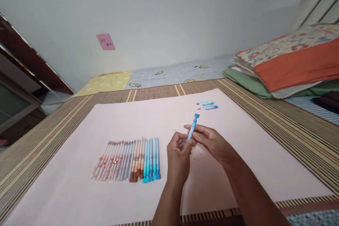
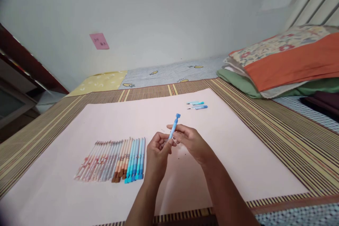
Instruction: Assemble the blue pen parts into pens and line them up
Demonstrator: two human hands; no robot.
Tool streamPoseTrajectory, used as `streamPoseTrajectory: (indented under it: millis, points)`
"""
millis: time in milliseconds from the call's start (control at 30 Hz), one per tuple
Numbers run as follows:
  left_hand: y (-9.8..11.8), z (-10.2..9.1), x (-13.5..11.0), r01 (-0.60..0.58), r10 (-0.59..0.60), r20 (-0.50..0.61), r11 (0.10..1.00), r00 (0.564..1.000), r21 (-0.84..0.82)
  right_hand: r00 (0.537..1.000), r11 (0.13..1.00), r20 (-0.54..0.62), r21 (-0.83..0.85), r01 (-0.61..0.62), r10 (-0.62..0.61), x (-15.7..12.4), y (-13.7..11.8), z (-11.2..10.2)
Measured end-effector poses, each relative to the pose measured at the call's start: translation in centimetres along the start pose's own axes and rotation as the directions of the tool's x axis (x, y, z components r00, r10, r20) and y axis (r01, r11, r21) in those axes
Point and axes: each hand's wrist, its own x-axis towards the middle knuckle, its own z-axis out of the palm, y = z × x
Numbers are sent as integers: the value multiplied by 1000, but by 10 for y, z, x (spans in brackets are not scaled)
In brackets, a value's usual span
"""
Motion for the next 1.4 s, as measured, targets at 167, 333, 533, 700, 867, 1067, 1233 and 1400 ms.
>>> streamPoseTrajectory:
  millis: [167, 333, 533, 700, 867, 1067, 1233, 1400]
  points:
    - [-2, 2, 2, 55, -52, 29, 992, 998, -112, 998, 980, 61, 198, -24, 12, 2, 8, 7]
    - [-4, 1, -2, -60, 69, -71, 990, 995, 130, 998, 959, 8, 278, -54, 54, 3, 7, 18]
    - [0, -1, -4, -211, 240, -55, 925, 969, 315, 997, 958, -59, 285, -39, 58, 4, 10, 26]
    - [4, -2, -1, -85, 97, -67, 982, 993, 168, 1000, 979, 4, 204, -21, 21, 3, 9, 11]
    - [1, -1, 2, 1, 1, 46, 999, 999, -39, 999, 972, 42, 233, -18, 8, 1, 6, 6]
    - [-1, 1, -1, 52, -51, 19, 997, 999, -62, 999, 969, 44, 249, -5, -6, 3, 8, 13]
    - [-1, -1, -5, -95, 103, -24, 972, 994, 216, 997, 978, -78, 209, 7, 10, 5, 12, 22]
    - [2, -3, -3, -83, 85, -4, 981, 996, 178, 999, 981, -49, 196, -8, 18, 5, 13, 16]
